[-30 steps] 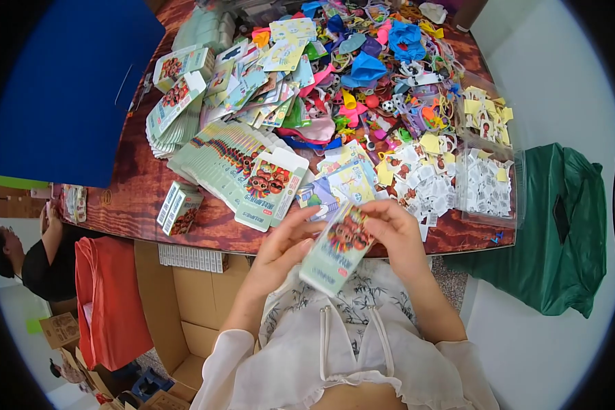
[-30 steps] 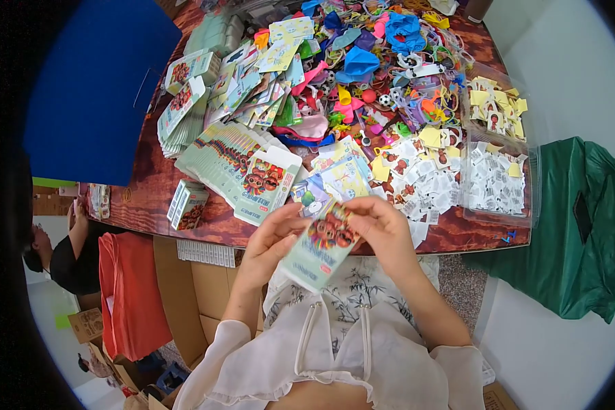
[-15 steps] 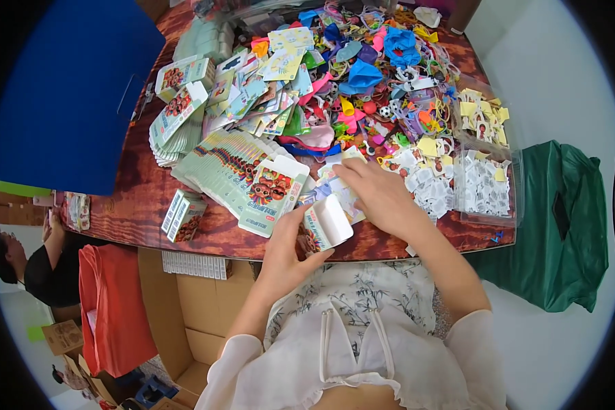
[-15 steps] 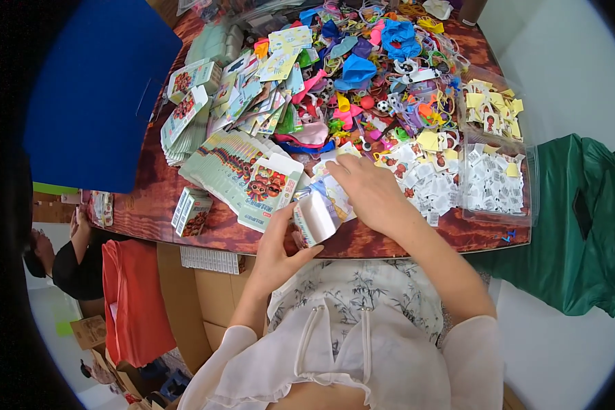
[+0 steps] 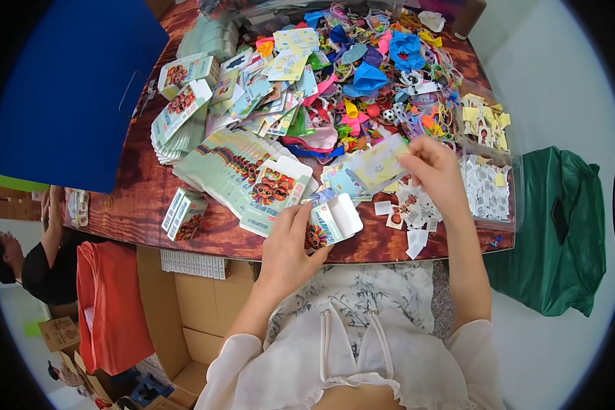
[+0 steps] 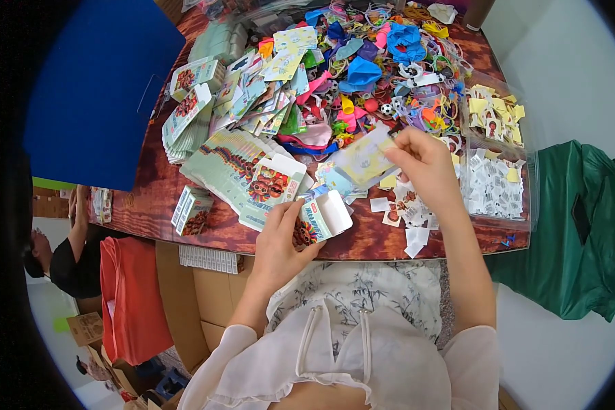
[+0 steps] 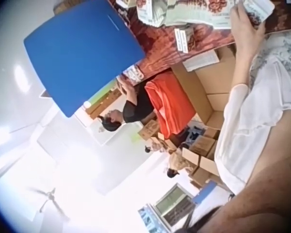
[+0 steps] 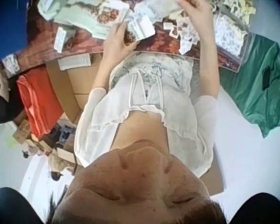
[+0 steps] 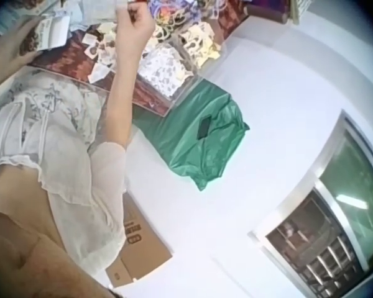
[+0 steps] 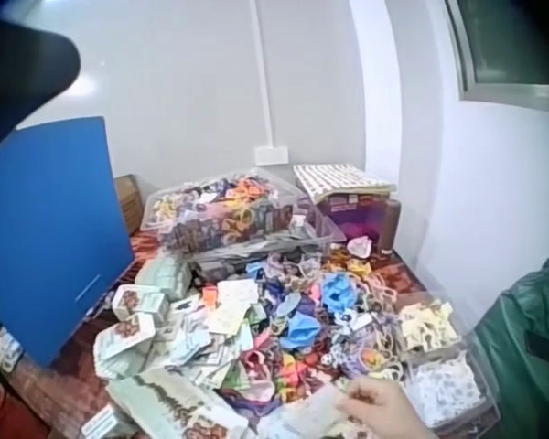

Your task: Sorting and packaging small toy parts into plastic bags.

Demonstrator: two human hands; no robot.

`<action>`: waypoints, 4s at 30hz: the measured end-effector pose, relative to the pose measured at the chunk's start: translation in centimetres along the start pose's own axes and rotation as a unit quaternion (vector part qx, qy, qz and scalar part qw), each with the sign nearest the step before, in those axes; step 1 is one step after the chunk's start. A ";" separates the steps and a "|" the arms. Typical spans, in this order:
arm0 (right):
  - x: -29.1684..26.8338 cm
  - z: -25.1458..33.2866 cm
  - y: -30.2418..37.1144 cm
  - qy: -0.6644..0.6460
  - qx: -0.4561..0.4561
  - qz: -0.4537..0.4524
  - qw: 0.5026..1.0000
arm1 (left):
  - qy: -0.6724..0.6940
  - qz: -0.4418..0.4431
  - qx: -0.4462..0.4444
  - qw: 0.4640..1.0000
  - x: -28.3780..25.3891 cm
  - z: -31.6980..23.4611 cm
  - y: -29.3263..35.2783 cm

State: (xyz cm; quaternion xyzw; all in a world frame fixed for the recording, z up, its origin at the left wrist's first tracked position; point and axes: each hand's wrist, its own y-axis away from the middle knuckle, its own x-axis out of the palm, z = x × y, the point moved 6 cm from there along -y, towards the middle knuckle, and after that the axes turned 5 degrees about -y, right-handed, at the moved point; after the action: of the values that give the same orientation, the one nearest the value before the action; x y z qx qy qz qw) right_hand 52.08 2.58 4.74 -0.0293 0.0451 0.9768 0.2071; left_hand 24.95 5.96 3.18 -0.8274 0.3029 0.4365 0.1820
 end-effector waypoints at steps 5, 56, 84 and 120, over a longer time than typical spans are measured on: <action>1.2 -2.6 3.2 -0.076 0.045 -0.087 0.992 | -0.018 0.004 -0.002 1.000 0.1 -0.8 -0.2; 7.9 -0.1 7.7 0.239 -0.204 -0.081 0.946 | -0.044 -0.049 0.032 0.997 -0.1 -1.4 0.1; -1.4 -1.4 1.9 0.395 -0.194 -0.058 0.896 | -0.073 0.033 0.035 0.996 1.2 -1.1 -1.7; -2.1 -2.7 1.4 0.382 -0.080 -0.048 0.919 | -0.078 0.026 0.033 0.996 1.1 -0.9 -1.3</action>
State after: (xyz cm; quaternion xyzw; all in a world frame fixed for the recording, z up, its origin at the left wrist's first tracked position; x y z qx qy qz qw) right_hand 53.57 0.17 2.32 -0.4191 0.0406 0.8806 0.2173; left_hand 26.86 6.06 2.88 -0.7762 0.3235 0.4940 0.2208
